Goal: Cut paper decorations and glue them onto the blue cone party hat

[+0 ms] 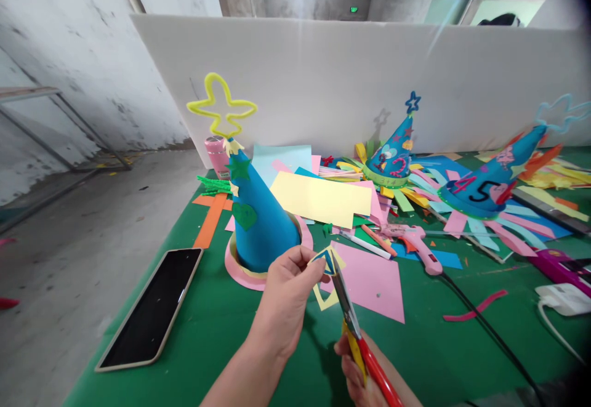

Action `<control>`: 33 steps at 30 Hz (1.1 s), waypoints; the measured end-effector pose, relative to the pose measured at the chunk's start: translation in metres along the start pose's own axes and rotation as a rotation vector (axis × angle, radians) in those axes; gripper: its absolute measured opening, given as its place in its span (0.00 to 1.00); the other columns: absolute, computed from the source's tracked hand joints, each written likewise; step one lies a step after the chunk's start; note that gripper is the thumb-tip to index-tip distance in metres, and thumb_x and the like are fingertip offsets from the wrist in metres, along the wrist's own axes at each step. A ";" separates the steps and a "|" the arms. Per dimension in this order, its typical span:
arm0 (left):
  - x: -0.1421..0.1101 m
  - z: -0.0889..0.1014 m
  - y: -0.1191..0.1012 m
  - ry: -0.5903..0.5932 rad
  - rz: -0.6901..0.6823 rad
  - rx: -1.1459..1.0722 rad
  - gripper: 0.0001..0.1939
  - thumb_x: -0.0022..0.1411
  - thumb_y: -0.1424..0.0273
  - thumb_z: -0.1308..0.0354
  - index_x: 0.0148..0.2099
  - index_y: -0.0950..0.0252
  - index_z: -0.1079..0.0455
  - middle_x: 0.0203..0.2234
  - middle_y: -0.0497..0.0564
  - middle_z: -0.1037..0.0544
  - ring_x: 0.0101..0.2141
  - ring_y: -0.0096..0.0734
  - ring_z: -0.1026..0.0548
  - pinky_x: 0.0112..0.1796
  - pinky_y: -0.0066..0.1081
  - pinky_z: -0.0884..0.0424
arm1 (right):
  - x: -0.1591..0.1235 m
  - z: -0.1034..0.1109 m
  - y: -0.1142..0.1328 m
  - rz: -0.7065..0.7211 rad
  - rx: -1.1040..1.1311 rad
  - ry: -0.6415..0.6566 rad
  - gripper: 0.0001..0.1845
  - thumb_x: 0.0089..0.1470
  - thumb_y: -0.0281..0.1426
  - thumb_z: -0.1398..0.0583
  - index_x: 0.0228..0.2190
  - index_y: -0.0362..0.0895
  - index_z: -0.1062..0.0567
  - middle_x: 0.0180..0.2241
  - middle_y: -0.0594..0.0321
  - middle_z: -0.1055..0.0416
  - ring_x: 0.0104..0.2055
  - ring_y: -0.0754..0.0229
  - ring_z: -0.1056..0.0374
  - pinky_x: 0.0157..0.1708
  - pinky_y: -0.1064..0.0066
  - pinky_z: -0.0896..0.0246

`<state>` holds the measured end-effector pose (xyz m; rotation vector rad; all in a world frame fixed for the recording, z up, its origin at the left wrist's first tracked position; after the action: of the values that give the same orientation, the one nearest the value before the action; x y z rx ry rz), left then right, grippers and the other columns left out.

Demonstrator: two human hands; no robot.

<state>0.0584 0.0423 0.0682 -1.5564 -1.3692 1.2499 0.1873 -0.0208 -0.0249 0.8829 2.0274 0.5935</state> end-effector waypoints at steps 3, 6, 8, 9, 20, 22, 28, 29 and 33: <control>0.000 0.000 0.000 0.001 0.000 0.000 0.08 0.50 0.71 0.42 0.22 0.65 0.37 0.19 0.45 0.34 0.24 0.24 0.35 0.30 0.26 0.36 | -0.001 0.000 -0.001 0.007 -0.004 0.008 0.17 0.41 0.46 0.39 0.23 0.45 0.29 0.14 0.73 0.45 0.12 0.72 0.45 0.13 0.81 0.48; 0.000 0.001 0.001 0.003 0.007 0.002 0.08 0.50 0.71 0.42 0.22 0.66 0.37 0.19 0.45 0.34 0.24 0.24 0.35 0.30 0.26 0.37 | -0.002 0.002 -0.002 0.013 0.003 0.008 0.17 0.41 0.47 0.39 0.24 0.46 0.29 0.14 0.72 0.44 0.13 0.71 0.44 0.14 0.81 0.47; 0.000 0.001 0.002 0.001 0.008 0.004 0.08 0.50 0.71 0.42 0.22 0.66 0.37 0.19 0.44 0.34 0.24 0.24 0.35 0.30 0.25 0.37 | -0.002 0.003 -0.002 0.017 0.015 0.001 0.18 0.41 0.48 0.40 0.25 0.46 0.28 0.15 0.72 0.42 0.14 0.71 0.43 0.15 0.80 0.45; 0.000 0.001 0.003 0.001 0.003 0.004 0.08 0.50 0.72 0.42 0.23 0.66 0.37 0.19 0.44 0.34 0.24 0.23 0.35 0.30 0.25 0.37 | -0.002 0.005 -0.003 0.021 0.022 -0.004 0.18 0.40 0.48 0.40 0.25 0.46 0.28 0.16 0.71 0.40 0.15 0.70 0.42 0.16 0.80 0.44; 0.001 -0.002 0.001 -0.021 0.016 -0.030 0.08 0.48 0.71 0.40 0.22 0.66 0.36 0.18 0.44 0.33 0.23 0.24 0.34 0.28 0.24 0.39 | 0.008 0.014 -0.019 0.020 0.049 -0.045 0.18 0.36 0.48 0.38 0.22 0.47 0.30 0.16 0.70 0.39 0.15 0.69 0.40 0.14 0.80 0.46; 0.001 -0.002 0.001 -0.029 0.021 -0.026 0.09 0.48 0.71 0.40 0.22 0.66 0.36 0.18 0.44 0.34 0.23 0.24 0.34 0.28 0.24 0.40 | 0.010 0.014 -0.023 -0.006 0.044 -0.047 0.19 0.39 0.50 0.40 0.21 0.47 0.30 0.13 0.71 0.43 0.14 0.69 0.42 0.13 0.80 0.47; 0.000 -0.001 0.003 -0.012 0.019 -0.016 0.08 0.50 0.71 0.41 0.23 0.66 0.37 0.18 0.44 0.34 0.24 0.23 0.35 0.29 0.23 0.40 | 0.009 0.014 -0.020 -0.039 0.041 -0.051 0.19 0.39 0.49 0.39 0.20 0.45 0.31 0.12 0.71 0.44 0.16 0.67 0.38 0.15 0.79 0.45; 0.000 -0.001 0.004 -0.009 0.021 -0.017 0.08 0.50 0.71 0.41 0.23 0.66 0.37 0.19 0.44 0.34 0.24 0.23 0.35 0.29 0.23 0.40 | 0.008 0.012 -0.018 -0.036 0.040 -0.044 0.19 0.39 0.49 0.39 0.20 0.45 0.31 0.12 0.71 0.43 0.16 0.67 0.38 0.16 0.79 0.44; 0.001 -0.001 0.003 -0.016 0.029 -0.022 0.09 0.50 0.71 0.41 0.23 0.66 0.37 0.19 0.44 0.35 0.24 0.23 0.35 0.29 0.23 0.40 | 0.003 0.004 -0.010 0.011 0.036 0.002 0.20 0.40 0.50 0.40 0.21 0.44 0.30 0.10 0.72 0.45 0.13 0.69 0.43 0.15 0.79 0.45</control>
<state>0.0602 0.0425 0.0658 -1.5898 -1.3790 1.2717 0.1855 -0.0249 -0.0351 0.9151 2.0416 0.5658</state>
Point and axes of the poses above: each hand's wrist, its own x-axis towards the middle knuckle, its own z-axis out of the back of the hand, y = z × x, the point moved 2 cm from there along x, towards the middle knuckle
